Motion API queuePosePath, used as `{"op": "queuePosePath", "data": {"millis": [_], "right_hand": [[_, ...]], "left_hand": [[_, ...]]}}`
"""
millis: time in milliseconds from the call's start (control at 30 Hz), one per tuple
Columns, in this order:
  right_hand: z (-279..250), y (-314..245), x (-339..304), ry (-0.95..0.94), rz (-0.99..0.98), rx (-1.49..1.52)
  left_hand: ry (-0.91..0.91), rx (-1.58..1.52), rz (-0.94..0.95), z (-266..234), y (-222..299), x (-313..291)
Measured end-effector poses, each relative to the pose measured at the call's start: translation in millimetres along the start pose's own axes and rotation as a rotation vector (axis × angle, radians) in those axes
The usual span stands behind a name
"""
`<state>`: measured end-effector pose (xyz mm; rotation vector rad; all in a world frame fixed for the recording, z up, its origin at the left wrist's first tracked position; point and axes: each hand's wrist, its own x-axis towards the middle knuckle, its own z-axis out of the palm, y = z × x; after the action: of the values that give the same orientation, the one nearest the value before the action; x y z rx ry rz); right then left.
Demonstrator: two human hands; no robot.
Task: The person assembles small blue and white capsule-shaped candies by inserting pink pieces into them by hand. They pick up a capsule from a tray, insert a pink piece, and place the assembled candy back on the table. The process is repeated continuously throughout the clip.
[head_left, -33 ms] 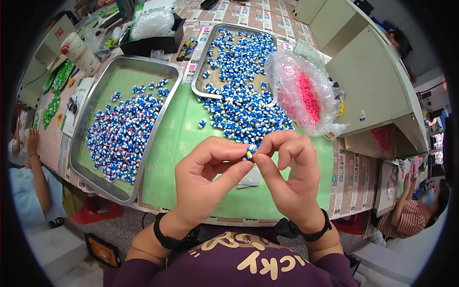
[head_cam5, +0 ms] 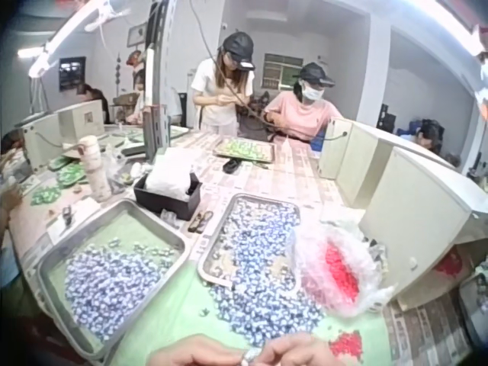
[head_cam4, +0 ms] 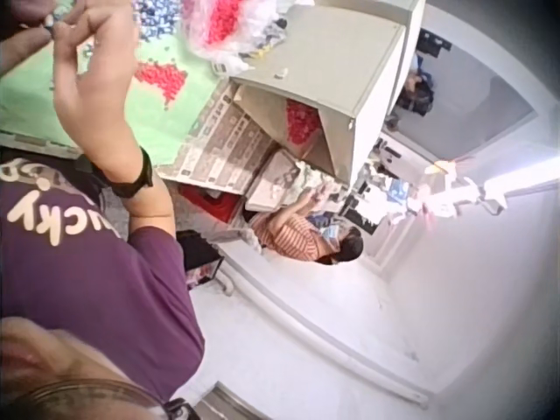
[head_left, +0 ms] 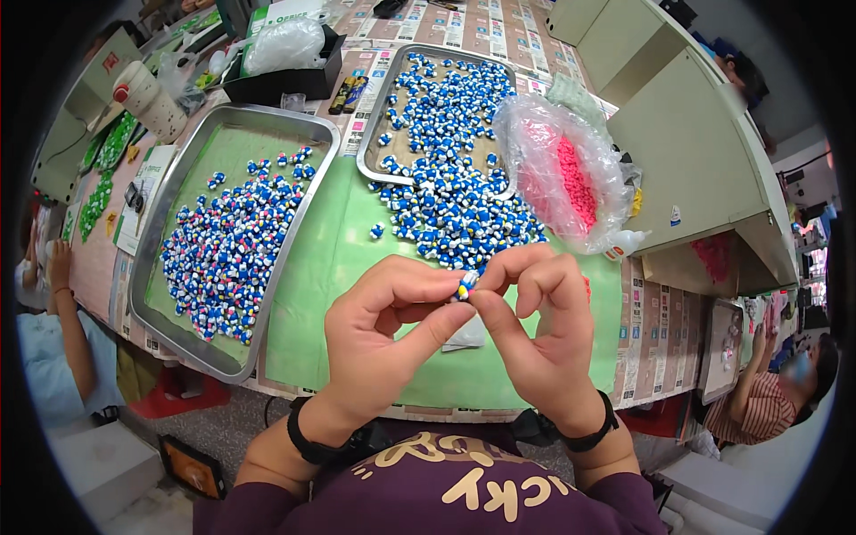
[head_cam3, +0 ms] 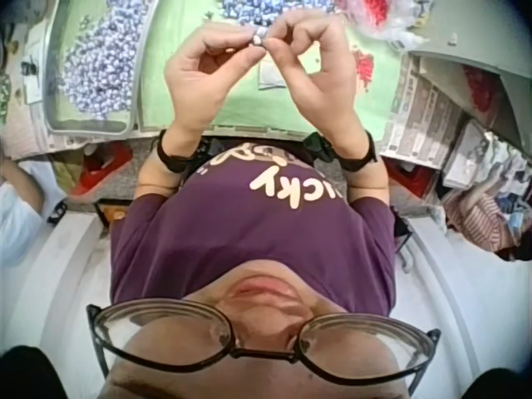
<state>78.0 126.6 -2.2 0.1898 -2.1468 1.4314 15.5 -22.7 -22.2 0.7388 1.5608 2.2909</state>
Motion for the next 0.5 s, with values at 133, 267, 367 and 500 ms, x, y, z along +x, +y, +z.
{"op": "queuePosePath", "data": {"millis": [133,267,367,500], "right_hand": [[-7.7,-0.9,-0.7,-0.045,0.158,0.113],[-33.4,6.0,-2.4,-0.091,0.269,0.172],[-62.5,19.0,-4.5,-0.045,0.304,0.012],[-86.4,46.3,-20.7,-0.24,0.438,-0.305]], "left_hand": [[-0.1,0.128,0.094,-7.4,-0.3,2.9],[-0.129,0.264,0.111,-18.4,6.5,2.8],[0.079,0.372,0.17,-51.6,2.6,-2.0],[0.341,0.732,0.267,-114.1,13.2,-6.4]]}}
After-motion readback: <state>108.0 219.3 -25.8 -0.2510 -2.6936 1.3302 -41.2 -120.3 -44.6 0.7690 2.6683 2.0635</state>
